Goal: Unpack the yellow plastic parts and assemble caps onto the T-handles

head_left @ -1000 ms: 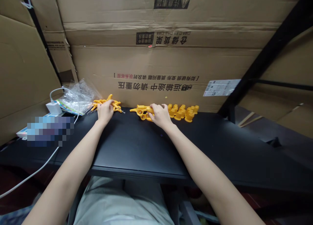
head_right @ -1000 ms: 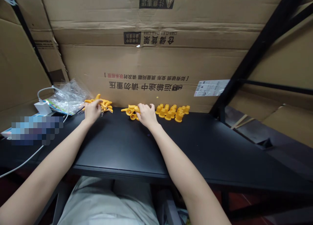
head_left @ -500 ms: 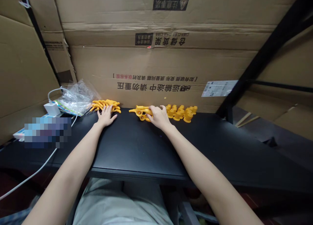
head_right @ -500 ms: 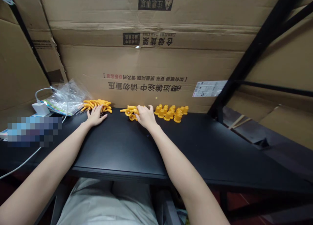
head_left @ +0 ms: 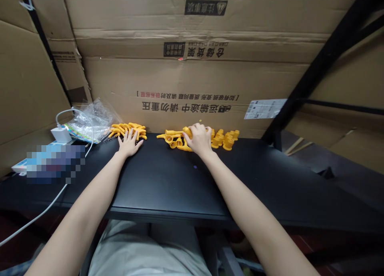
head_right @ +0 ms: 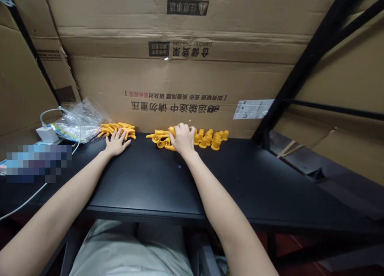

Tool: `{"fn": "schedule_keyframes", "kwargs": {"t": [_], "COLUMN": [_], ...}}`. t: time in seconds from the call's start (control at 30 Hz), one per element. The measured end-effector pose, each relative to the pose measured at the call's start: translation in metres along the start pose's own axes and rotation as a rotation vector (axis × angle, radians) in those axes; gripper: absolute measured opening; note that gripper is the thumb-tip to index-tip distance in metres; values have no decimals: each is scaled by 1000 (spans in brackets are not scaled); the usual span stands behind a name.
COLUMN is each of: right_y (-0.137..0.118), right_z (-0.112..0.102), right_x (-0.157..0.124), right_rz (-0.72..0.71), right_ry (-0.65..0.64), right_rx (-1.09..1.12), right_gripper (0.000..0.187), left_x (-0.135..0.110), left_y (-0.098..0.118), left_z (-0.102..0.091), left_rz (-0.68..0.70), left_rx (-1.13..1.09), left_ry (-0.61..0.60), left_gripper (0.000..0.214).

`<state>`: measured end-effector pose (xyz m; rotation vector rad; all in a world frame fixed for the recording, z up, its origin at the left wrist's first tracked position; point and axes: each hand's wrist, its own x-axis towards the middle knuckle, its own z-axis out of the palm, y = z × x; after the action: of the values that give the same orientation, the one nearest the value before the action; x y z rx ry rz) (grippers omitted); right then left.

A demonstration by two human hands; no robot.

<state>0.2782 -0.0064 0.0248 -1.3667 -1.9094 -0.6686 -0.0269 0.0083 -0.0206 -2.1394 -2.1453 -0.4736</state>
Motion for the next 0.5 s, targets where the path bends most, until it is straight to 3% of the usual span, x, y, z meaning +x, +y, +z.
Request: {"fn": "schedule_keyframes", "kwargs": {"t": [0.17,0.23,0.33,0.43,0.5], "right_y": [40,67,110,147,164], "right_z": [-6,-7,-5,4,11], "right_x": [4,-1,-19,-43,-55], "right_rz": [248,443,762,1004,1117], "right_ry": [234,354,516,543,493], "right_rx": [28,35,43,71,112], "right_gripper": [34,35,34,31,30], "left_x": [1,1,1,1,2], "left_y": [1,4,6,7,6], "left_z": [-5,-9,-12,-9,-6], "left_rz": [109,167,221,234,236], "left_rx": [-40,-51,-49,-40,-43], "left_ry": [170,227,220,156,133], "left_gripper": [50,41,34,31,30]}}
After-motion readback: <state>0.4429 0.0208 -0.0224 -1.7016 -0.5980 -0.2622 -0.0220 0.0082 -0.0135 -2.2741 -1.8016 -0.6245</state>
